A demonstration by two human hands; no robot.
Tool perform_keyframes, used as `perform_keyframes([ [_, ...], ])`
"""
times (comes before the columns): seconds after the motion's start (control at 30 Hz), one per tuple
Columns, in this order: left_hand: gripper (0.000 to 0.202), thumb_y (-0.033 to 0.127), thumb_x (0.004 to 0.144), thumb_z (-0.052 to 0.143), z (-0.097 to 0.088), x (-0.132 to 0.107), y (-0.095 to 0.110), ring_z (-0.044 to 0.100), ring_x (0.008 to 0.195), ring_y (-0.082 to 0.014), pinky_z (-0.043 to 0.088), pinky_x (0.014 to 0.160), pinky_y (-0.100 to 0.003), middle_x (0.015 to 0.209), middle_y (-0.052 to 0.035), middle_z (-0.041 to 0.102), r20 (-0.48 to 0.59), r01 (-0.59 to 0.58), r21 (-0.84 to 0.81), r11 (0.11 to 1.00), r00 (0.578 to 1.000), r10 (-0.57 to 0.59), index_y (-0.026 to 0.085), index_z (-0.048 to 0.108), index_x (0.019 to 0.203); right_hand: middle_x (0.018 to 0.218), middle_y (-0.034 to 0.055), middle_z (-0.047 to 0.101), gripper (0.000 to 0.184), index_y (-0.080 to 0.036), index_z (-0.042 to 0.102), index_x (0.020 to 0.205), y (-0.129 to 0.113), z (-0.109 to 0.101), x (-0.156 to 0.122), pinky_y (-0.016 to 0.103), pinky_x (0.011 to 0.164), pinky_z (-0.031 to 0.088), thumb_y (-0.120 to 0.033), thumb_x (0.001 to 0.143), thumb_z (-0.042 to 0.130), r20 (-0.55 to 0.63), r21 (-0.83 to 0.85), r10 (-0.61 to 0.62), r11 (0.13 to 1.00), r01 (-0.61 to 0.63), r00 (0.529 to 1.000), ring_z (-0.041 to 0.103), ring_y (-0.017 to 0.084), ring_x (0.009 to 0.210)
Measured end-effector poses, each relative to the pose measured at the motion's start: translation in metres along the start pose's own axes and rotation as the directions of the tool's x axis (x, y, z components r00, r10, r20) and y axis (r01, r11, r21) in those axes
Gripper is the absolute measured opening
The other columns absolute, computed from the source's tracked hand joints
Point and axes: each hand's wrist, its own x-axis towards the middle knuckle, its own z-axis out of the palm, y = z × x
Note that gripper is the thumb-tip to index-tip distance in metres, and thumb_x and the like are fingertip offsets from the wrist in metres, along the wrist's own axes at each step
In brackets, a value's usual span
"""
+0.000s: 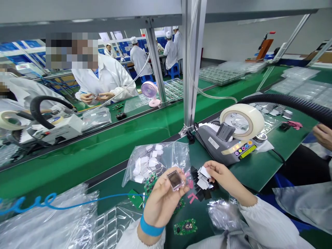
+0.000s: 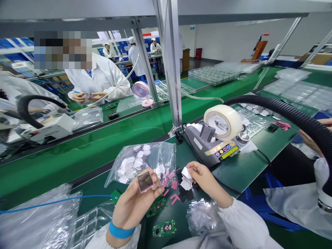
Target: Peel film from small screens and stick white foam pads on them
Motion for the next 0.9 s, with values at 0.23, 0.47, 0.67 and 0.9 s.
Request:
perform_keyframes([
  [0.23,0.027,0.027,0.074,0.067,-0.001,0.001,-0.003,0.06,0.08,-0.0145,0.049,0.074,-0.029,0.085,-0.0053,0.068,0.07,0.012,-0.048,0.999,0.998,-0.009,0.014,0.067,0.098,0.066,-0.0005,0.054,0.033,-0.017,0.061,0.092,0.012,0.013,-0.002,0.025,0.045,0.042,-0.045,0.076,0.057,-0.04,-0.079,-0.031,0.996,0.027,0.999,0.048,0.011,0.049],
  [0.47,0.027,0.026,0.074,0.067,-0.004,0.003,-0.004,0.061,0.082,-0.0148,0.05,0.074,-0.029,0.087,-0.0055,0.069,0.061,0.012,-0.062,0.998,0.998,-0.009,0.014,0.066,0.099,0.076,0.0028,0.058,0.018,-0.018,0.061,0.069,-0.002,0.012,-0.008,0.027,0.061,0.045,-0.026,0.083,0.051,0.024,-0.303,-0.193,0.933,0.191,0.981,0.057,0.015,0.069],
  [0.67,0.028,0.027,0.074,0.067,-0.004,0.003,-0.003,0.06,0.08,-0.0146,0.05,0.074,-0.029,0.087,-0.0052,0.069,0.063,0.007,-0.059,0.998,0.998,-0.004,0.014,0.066,0.099,0.085,0.0038,0.059,0.009,-0.02,0.061,0.085,-0.008,0.008,-0.019,0.031,0.072,0.043,-0.021,0.086,0.052,0.167,-0.529,-0.248,0.794,0.299,0.954,0.054,0.018,0.081],
  [0.9,0.027,0.026,0.075,0.066,-0.007,0.004,-0.005,0.058,0.073,-0.0125,0.05,0.074,-0.029,0.086,-0.0048,0.068,0.07,0.009,-0.055,0.998,0.998,-0.005,0.014,0.066,0.099,0.088,0.0061,0.059,0.027,-0.019,0.064,0.089,-0.003,0.039,-0.044,0.041,0.076,0.041,-0.023,0.066,0.077,0.354,-0.692,-0.243,0.582,0.427,0.903,0.05,0.026,0.086],
])
